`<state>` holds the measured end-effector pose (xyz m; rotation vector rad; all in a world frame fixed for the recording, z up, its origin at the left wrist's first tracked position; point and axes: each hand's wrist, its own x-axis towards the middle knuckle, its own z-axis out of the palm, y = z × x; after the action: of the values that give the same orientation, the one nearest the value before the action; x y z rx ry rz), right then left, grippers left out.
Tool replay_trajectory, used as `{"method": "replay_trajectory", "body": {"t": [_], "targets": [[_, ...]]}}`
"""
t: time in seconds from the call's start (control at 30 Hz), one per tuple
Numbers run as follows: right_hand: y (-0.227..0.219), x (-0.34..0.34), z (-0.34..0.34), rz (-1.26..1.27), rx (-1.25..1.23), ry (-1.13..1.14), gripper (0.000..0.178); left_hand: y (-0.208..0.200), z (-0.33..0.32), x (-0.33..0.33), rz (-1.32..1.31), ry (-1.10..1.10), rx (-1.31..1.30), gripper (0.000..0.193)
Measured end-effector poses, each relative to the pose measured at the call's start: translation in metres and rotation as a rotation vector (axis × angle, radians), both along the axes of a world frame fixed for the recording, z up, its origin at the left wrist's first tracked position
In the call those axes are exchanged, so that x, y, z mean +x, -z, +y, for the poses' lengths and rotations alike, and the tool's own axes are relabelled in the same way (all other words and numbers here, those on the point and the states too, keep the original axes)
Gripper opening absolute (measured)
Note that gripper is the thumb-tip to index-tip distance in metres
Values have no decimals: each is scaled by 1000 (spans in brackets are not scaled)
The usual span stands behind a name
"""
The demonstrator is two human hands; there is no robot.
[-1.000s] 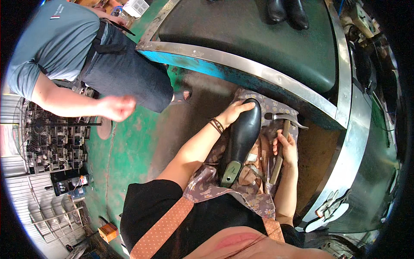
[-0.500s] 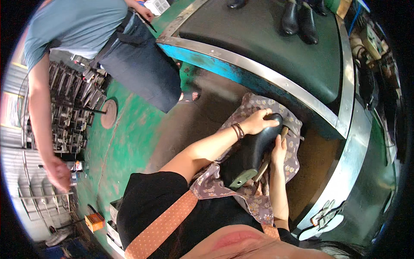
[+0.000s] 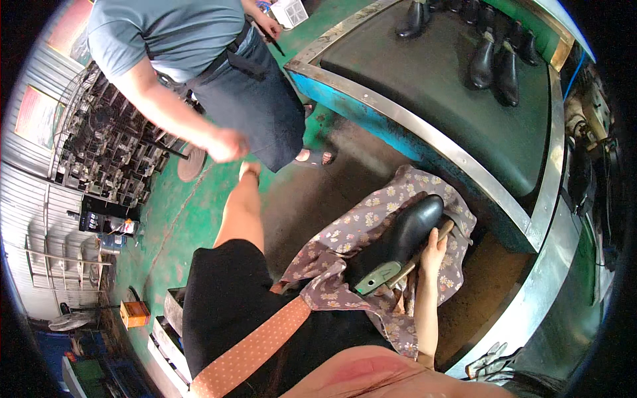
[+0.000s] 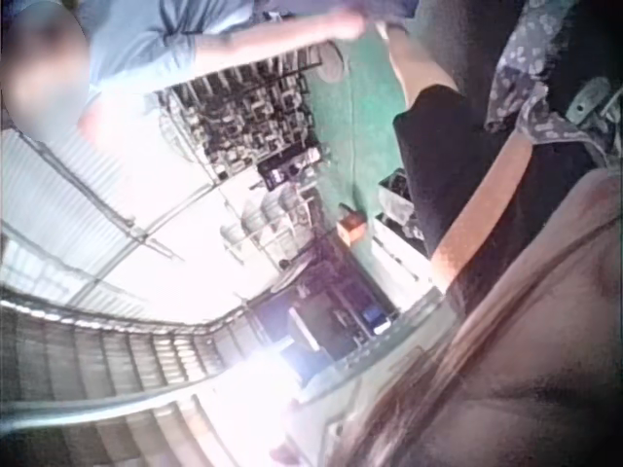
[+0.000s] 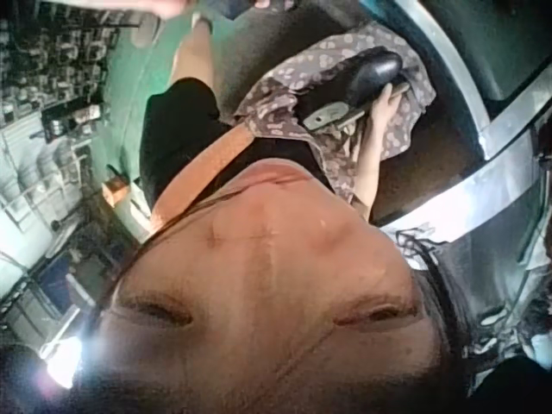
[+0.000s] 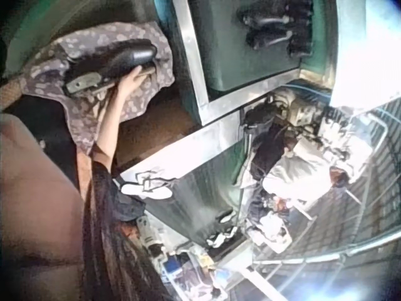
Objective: Hammering the heel and sides of shoes on a last during the manufacturing process.
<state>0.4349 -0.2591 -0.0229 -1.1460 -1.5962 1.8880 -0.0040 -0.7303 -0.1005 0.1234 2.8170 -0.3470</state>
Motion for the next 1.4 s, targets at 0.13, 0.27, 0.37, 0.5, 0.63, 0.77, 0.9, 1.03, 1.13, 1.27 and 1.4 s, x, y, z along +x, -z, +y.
{"method": "replay_trajectory", "body": {"t": [0.13, 0.27, 0.37, 0.5, 0.63, 0.77, 0.9, 1.03, 1.13, 1.27, 1.4], "targets": [[2, -12, 1, 16, 20, -17, 44, 64, 6, 103, -158, 38, 343, 32], [-26, -28, -1, 129, -55, -90, 17, -6, 167, 176, -160, 23, 1225, 26], [-34, -34, -5, 194, -56, -164, 14, -76, 251, 211, -46, 343, 1502, 20], [-37, -31, -7, 177, -82, -143, 17, -165, 299, 254, -216, 751, 1530, 21], [-28, -25, -6, 135, -152, -74, 19, -175, 302, 287, -603, 1155, 1360, 20], [-27, -11, -5, 142, -221, -37, 22, -208, 284, 319, -708, 1280, 1463, 24], [-29, -1, 0, 207, -230, -30, 26, -219, 281, 332, -623, 1295, 1477, 25], [-48, 2, 4, 298, -102, 116, 32, -216, 294, 331, -575, 1353, 1558, 35], [-67, -2, 15, 302, 39, 172, 33, -220, 304, 325, -595, 1314, 1652, 31], [-82, -1, 33, 35, 352, 73, 28, -202, 329, 341, -484, 1104, 1754, 24], [-75, 8, 24, -108, 428, 31, 31, -197, 341, 342, -492, 1045, 1729, 28]]}}
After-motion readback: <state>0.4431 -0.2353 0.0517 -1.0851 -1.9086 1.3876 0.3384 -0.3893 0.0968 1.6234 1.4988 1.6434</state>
